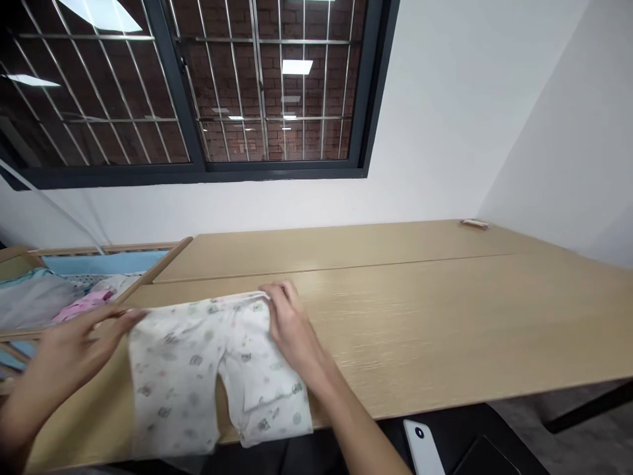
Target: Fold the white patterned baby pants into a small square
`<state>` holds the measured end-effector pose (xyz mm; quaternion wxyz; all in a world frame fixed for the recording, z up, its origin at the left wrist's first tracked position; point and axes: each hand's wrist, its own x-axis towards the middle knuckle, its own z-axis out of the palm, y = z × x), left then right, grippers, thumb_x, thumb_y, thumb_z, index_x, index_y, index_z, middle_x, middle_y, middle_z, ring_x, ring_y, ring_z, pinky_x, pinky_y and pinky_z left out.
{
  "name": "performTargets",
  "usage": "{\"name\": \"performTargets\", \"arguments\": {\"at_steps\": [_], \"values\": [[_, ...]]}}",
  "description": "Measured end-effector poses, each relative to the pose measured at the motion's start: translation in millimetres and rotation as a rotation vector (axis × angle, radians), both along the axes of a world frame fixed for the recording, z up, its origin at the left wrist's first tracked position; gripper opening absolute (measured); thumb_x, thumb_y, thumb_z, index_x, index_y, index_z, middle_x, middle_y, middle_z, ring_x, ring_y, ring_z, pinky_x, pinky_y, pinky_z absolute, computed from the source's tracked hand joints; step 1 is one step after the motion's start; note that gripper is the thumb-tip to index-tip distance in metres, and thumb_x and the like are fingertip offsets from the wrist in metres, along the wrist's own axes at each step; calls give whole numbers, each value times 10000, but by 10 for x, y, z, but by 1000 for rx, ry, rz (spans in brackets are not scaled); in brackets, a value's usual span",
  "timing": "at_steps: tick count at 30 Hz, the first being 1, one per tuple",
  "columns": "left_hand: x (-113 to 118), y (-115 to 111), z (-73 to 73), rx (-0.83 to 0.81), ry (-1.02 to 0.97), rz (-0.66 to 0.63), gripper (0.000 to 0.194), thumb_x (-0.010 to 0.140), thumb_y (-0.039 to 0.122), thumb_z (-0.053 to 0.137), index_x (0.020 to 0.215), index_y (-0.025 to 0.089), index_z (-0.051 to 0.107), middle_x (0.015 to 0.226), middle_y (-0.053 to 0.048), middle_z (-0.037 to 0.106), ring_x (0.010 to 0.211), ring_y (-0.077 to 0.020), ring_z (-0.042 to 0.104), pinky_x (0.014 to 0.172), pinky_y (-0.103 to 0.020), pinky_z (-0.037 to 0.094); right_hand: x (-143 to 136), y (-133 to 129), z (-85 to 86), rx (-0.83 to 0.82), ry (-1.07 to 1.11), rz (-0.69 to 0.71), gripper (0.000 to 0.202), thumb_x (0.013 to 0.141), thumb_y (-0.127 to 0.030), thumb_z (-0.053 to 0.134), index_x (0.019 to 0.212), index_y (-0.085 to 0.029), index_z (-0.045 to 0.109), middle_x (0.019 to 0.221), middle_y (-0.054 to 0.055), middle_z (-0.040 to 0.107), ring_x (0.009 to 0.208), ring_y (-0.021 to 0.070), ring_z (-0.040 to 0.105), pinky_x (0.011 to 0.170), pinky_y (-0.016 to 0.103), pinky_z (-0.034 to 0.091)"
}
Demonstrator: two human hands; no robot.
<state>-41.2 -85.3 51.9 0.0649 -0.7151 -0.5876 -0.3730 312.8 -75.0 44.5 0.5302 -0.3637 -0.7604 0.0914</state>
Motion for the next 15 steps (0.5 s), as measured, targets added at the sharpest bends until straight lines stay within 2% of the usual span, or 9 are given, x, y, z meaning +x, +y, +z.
{"name": "performTargets", "arguments": {"at_steps": [4, 6, 9, 12, 15], "values": [[438, 673, -272, -196, -18, -141, 467, 944, 621, 455, 915, 235, 717, 1008, -44, 747, 906, -241, 677, 768, -303, 504, 322, 520, -342, -138, -104, -105, 224, 1037, -175, 406, 1187, -199, 571, 1117, 94, 630, 1064, 222, 608, 933, 372, 489], [631, 936, -478, -283, 16, -139, 454, 968, 565, 414, 894, 216, 696, 979, -59, 739, 894, -240, 666, 754, -308, 478, 435, 756, -557, -236, -211, -141, 207, 1032, -158, 385, 1133, -181, 565, 1091, 93, 640, 1029, 215, 610, 903, 348, 482], [830, 1233, -793, -369, 88, -105, 385, 984, 487, 408, 936, 205, 667, 914, -49, 721, 850, -223, 657, 705, -297, 440, 534, 1043, -819, -348, -491, -227, 201, 1020, -123, 370, 1098, -159, 552, 1060, 104, 643, 967, 211, 600, 853, 318, 462], [935, 1474, -1020, -399, 132, -70, 327, 990, 429, 428, 956, 196, 655, 915, -66, 716, 879, -237, 656, 708, -300, 427, 571, 1263, -967, -373, -666, -297, 181, 1006, -118, 400, 1077, -145, 564, 1088, 134, 627, 964, 235, 574, 859, 336, 432], [991, 1700, -1133, -414, 178, -42, 296, 1006, 371, 421, 960, 188, 649, 1003, -100, 714, 975, -258, 652, 778, -315, 444, 580, 1460, -1035, -376, -695, -316, 164, 1004, -143, 428, 1070, -150, 578, 1118, 146, 610, 984, 249, 556, 871, 348, 413]]}}
